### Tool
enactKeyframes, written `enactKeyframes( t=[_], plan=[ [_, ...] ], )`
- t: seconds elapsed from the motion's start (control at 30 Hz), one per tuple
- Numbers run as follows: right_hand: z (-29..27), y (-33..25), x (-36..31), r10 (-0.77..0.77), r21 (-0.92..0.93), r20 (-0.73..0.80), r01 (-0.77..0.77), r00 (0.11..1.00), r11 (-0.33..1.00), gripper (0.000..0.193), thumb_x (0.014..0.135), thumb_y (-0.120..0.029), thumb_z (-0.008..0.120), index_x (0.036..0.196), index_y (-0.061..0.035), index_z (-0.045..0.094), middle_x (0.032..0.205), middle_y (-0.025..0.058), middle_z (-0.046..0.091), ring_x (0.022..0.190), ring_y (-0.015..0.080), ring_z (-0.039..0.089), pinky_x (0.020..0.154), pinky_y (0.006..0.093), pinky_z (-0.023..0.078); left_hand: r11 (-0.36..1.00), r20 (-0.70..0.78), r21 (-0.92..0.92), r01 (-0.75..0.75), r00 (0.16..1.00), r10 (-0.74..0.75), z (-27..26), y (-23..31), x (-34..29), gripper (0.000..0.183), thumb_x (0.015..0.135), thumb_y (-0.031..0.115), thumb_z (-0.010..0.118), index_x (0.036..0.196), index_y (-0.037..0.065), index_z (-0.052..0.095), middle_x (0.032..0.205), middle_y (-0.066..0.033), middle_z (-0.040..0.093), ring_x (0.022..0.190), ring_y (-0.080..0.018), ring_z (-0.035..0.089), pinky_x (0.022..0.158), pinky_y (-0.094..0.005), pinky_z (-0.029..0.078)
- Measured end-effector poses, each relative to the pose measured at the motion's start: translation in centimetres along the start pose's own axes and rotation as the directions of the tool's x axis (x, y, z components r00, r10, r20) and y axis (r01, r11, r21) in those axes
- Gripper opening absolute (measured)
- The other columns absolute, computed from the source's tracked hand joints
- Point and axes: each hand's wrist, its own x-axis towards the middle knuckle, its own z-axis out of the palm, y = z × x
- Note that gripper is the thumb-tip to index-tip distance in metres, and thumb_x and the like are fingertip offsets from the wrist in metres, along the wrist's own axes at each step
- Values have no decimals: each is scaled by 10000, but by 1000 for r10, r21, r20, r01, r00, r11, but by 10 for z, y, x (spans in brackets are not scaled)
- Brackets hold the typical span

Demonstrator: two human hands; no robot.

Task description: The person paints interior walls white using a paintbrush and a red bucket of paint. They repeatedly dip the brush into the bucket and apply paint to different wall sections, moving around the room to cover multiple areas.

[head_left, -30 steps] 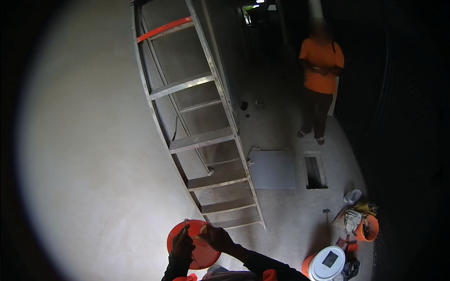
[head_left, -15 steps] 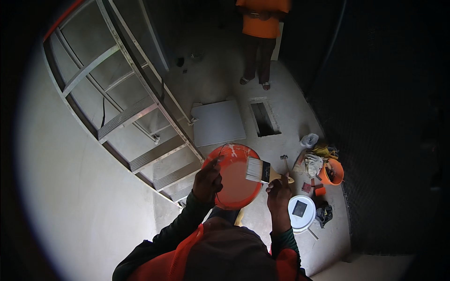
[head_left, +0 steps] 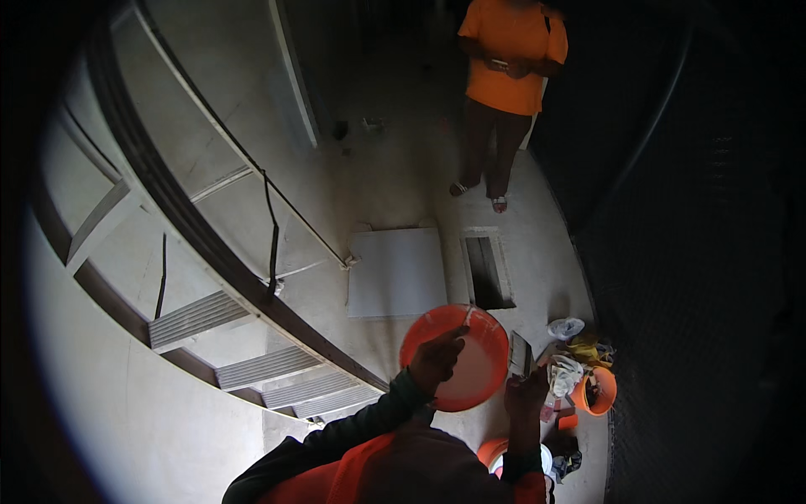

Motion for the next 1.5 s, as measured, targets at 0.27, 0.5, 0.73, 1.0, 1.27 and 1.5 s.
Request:
enactKeyframes(
  t=[0.27,0.5,0.73,1.0,1.27,1.5],
  plan=[
    [52,8,161,466,870,291,-434,836,235,392,1086,-463,437,1075,-132,647,976,31,732,674,131,655,566,283,555,886,-238,402,-230,908,344,-29,92,83,395,1035,203,590,1397,46,603,712,74,458,555,-19,411,498,-207,361],
    [164,-5,373,548,873,308,-460,777,161,497,1063,-465,493,678,-170,602,553,74,541,550,227,576,551,330,525,864,-486,407,-296,731,479,-78,185,149,375,1030,193,600,1372,41,624,669,81,416,511,-17,365,461,-216,312],
    [260,25,582,346,855,445,-507,826,108,409,1058,-448,516,1106,-68,661,792,83,682,680,201,665,637,311,592,787,-618,437,-435,490,614,-145,245,231,346,1013,194,618,1340,88,662,644,83,435,491,-18,384,432,-216,325],
    [340,93,624,472,460,771,-886,428,51,367,1047,-454,526,1120,-129,679,866,38,688,701,179,661,656,323,565,404,-406,914,46,67,911,-210,314,318,344,986,142,594,1310,58,673,799,-35,579,488,-86,464,437,-269,400],
    [461,93,726,518,302,796,-947,312,106,360,1027,-475,558,1160,-151,641,1096,86,727,753,195,655,608,351,539,615,-617,784,-82,9,787,-239,419,425,408,1058,375,546,1259,61,710,589,50,416,436,-45,355,397,-241,294],
    [664,58,886,413,323,844,-939,343,119,196,1033,-335,598,1040,-147,650,937,54,711,715,183,656,602,325,550,807,-834,463,-366,128,536,-392,520,587,306,1002,235,581,1240,114,730,563,39,395,439,-66,374,398,-269,338]
  ],
)
